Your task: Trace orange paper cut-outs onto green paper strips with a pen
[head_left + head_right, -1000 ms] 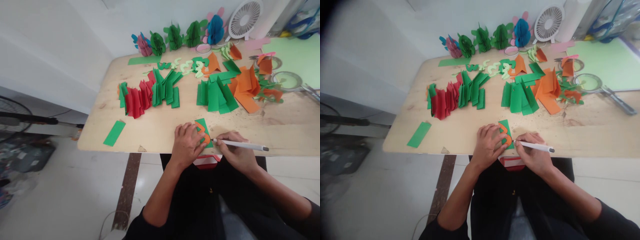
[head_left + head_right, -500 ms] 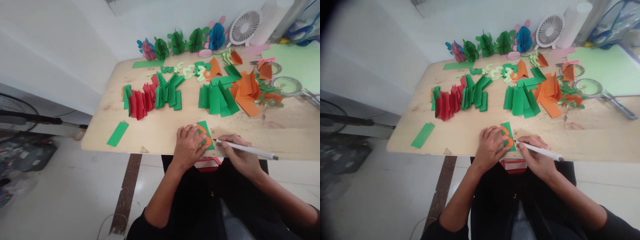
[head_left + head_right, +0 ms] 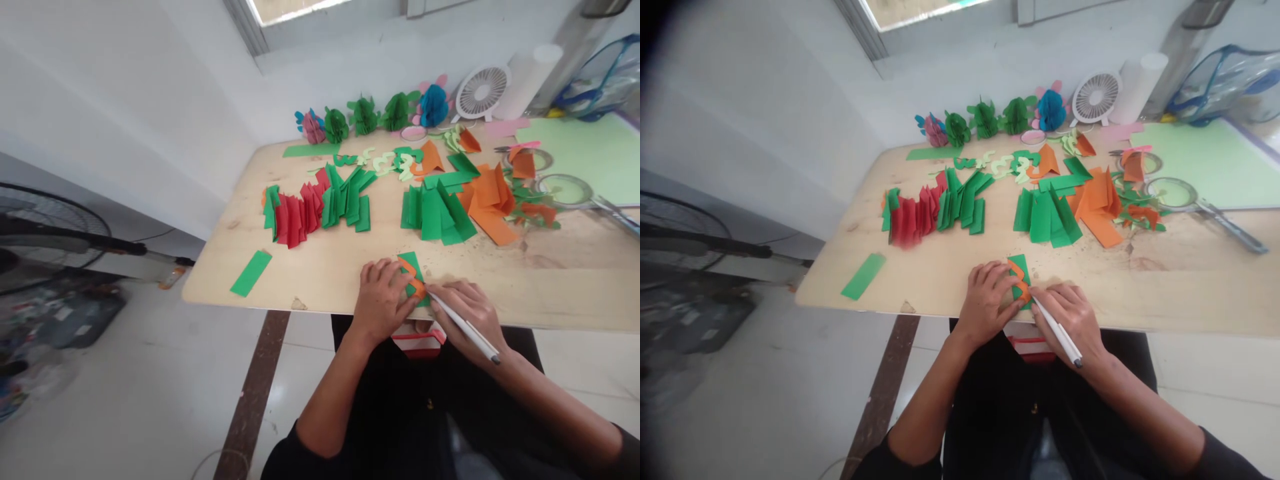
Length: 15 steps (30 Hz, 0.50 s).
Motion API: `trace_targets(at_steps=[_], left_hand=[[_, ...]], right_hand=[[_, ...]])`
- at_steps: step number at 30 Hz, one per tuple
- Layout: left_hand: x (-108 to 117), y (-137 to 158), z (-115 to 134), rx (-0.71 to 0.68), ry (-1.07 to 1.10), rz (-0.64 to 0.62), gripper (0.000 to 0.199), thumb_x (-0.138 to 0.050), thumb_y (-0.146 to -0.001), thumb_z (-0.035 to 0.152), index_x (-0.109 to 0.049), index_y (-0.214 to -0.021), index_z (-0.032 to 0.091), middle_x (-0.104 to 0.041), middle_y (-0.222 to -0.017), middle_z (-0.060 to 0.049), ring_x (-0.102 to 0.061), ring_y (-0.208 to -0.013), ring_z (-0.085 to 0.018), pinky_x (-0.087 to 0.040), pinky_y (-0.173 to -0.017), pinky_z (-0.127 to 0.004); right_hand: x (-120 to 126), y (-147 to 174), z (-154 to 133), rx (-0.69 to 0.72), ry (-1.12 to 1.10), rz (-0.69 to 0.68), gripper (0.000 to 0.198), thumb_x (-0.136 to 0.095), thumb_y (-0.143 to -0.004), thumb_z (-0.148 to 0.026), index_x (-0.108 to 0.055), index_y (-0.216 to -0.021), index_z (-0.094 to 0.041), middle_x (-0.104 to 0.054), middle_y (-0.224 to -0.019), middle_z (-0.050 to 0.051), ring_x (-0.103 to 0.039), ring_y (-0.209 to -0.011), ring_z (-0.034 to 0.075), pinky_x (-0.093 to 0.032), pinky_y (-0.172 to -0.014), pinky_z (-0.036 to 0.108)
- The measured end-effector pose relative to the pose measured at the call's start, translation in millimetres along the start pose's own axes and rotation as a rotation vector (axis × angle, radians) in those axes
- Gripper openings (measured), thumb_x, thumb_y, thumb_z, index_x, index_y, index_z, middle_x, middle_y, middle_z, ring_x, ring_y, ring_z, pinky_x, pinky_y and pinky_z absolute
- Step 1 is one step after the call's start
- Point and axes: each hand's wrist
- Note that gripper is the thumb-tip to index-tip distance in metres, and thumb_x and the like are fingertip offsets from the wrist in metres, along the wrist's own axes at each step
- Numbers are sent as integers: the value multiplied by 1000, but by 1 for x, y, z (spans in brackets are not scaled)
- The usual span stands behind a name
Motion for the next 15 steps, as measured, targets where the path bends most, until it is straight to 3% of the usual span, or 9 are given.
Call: trace_targets(at_steps=[15], left_hand=[[-3,1,0,-7,-8,17,32,-58,-89,47,-62,-111,24,-55,-132,-6,-42,-128,-26,-30,-110,-48]], right_hand=[[-2,4,0,143,90,4,35,-55,-88,-15,-58,-123,-16,-73,-88,7,-64,-86,22,-46,-78,37]])
Point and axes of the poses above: each hand's wrist, its own y-axis away from the middle knuckle, its own x-axis out of the back of the hand, z = x × y
